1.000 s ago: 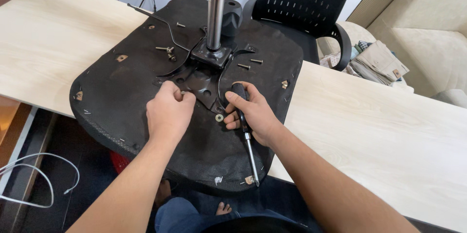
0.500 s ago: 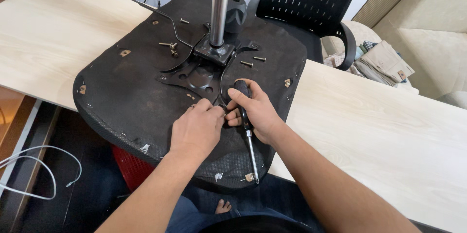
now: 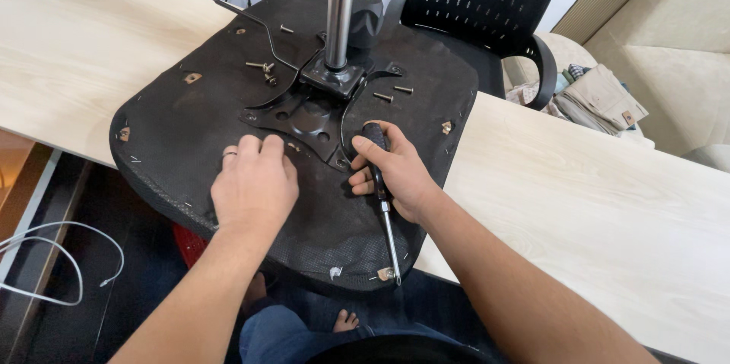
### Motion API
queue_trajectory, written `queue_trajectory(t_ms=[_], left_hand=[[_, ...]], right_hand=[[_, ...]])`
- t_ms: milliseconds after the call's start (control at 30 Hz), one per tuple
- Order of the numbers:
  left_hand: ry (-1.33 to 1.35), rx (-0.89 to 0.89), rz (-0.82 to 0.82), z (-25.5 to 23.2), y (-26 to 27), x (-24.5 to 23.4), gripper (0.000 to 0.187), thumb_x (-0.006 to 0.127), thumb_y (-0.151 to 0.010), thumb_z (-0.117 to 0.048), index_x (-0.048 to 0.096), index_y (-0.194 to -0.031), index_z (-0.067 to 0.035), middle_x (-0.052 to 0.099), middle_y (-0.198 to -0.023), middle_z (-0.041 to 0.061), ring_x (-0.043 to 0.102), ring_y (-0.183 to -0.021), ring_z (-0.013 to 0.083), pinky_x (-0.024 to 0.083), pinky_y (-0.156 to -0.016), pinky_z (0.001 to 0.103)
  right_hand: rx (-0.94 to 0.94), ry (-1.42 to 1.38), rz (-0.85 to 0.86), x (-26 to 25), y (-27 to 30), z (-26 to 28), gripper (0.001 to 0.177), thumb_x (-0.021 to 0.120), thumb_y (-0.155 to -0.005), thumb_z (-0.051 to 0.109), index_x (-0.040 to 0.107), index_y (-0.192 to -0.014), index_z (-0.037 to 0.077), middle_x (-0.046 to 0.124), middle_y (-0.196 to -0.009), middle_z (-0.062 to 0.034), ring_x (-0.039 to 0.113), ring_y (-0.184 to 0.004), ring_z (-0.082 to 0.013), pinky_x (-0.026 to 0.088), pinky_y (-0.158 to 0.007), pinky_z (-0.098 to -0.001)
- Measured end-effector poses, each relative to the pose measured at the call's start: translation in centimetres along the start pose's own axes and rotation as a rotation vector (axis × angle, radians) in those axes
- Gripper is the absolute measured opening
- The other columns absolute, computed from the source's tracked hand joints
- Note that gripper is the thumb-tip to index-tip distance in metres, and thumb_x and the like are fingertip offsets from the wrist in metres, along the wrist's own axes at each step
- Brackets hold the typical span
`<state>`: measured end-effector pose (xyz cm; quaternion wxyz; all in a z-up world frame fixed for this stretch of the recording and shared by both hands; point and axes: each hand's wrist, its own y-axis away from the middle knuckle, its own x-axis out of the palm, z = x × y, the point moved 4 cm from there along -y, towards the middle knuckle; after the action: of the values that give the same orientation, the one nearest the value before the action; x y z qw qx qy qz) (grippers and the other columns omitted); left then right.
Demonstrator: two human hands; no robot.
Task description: The person uses a screwdriver to tighten screws into the underside of an overturned office chair seat, securing the central gas-lift mechanism. The person works on multiple screw locations around the metal bracket.
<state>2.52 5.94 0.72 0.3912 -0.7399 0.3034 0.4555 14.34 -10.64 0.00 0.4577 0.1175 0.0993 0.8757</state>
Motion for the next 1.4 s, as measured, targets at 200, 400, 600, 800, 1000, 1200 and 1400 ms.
queue_trajectory(t_ms=[200,400,600,800,1000,1200,1400], left_hand=[[0.113,-0.097,0.005,1.4,-0.4,-0.3,0.019,0.062,-0.097,-0.025,0.067,-0.109,-0.01,0.058,-0.121,0.013,0.058,-0.114,0.0364,0.055,-0.085,0.047],[0.142,-0.147,-0.096,1.7,0.5,-0.4,0.027,0.065,-0.098,-0.027,0.065,-0.119,-0.01,0.053,-0.13,0.013,0.053,-0.122,0.0355,0.046,-0.099,0.05],[0.071,-0.165,-0.284,3.1,2.3,0.3,0.036,0.067,-0.095,-0.026,0.063,-0.125,-0.007,0.051,-0.14,0.017,0.041,-0.138,0.0364,0.029,-0.111,0.056],[0.059,-0.214,-0.191,4.5,2.3,1.7,0.039,0.064,-0.098,-0.027,0.06,-0.131,-0.006,0.055,-0.136,0.015,0.04,-0.141,0.0331,0.02,-0.117,0.06],[0.035,-0.226,-0.088,4.4,1.7,2.1,0.053,0.059,-0.1,-0.04,0.055,-0.138,-0.004,0.046,-0.152,0.022,0.031,-0.147,0.0387,0.014,-0.116,0.065],[0.015,-0.275,0.098,4.5,-0.3,2.5,0.071,0.049,-0.099,-0.053,0.04,-0.148,-0.002,0.027,-0.161,0.025,0.016,-0.151,0.0383,0.004,-0.116,0.065],[0.059,-0.292,0.101,4.6,-0.8,2.6,0.073,0.048,-0.099,-0.056,0.04,-0.148,-0.003,0.028,-0.161,0.023,0.015,-0.152,0.037,0.004,-0.117,0.064]], right_hand=[[0.01,0.023,0.0,0.0,0.1,0.1,0.059,0.067,-0.094,0.028,0.042,-0.143,0.006,0.062,-0.085,-0.0106,0.069,-0.064,-0.0151,0.062,-0.056,-0.029],[0.001,0.016,0.001,0.1,0.2,0.1,0.058,0.068,-0.094,0.027,0.042,-0.142,0.006,0.062,-0.084,-0.0098,0.068,-0.063,-0.0148,0.063,-0.056,-0.0295],[-0.008,0.021,-0.001,0.0,0.2,-0.1,0.058,0.068,-0.094,0.025,0.042,-0.142,0.007,0.062,-0.084,-0.0096,0.069,-0.062,-0.0152,0.062,-0.055,-0.0297],[-0.015,0.032,-0.02,0.1,0.3,-0.4,0.045,0.069,-0.089,0.012,0.047,-0.128,0.006,0.062,-0.086,-0.0086,0.069,-0.063,-0.0171,0.061,-0.055,-0.0311],[-0.051,0.047,-0.001,0.3,0.6,-0.5,0.037,0.069,-0.087,0.006,0.047,-0.117,0.003,0.063,-0.087,-0.0101,0.071,-0.066,-0.0171,0.062,-0.058,-0.0304],[-0.054,0.104,-0.015,0.3,1.0,-0.3,0.038,0.07,-0.089,0.007,0.047,-0.119,0.002,0.062,-0.087,-0.0113,0.071,-0.067,-0.0177,0.063,-0.06,-0.0308],[-0.068,0.096,-0.023,0.3,1.5,-0.4,0.045,0.068,-0.089,0.008,0.046,-0.128,0.006,0.063,-0.087,-0.0101,0.07,-0.067,-0.0164,0.061,-0.059,-0.0298]])
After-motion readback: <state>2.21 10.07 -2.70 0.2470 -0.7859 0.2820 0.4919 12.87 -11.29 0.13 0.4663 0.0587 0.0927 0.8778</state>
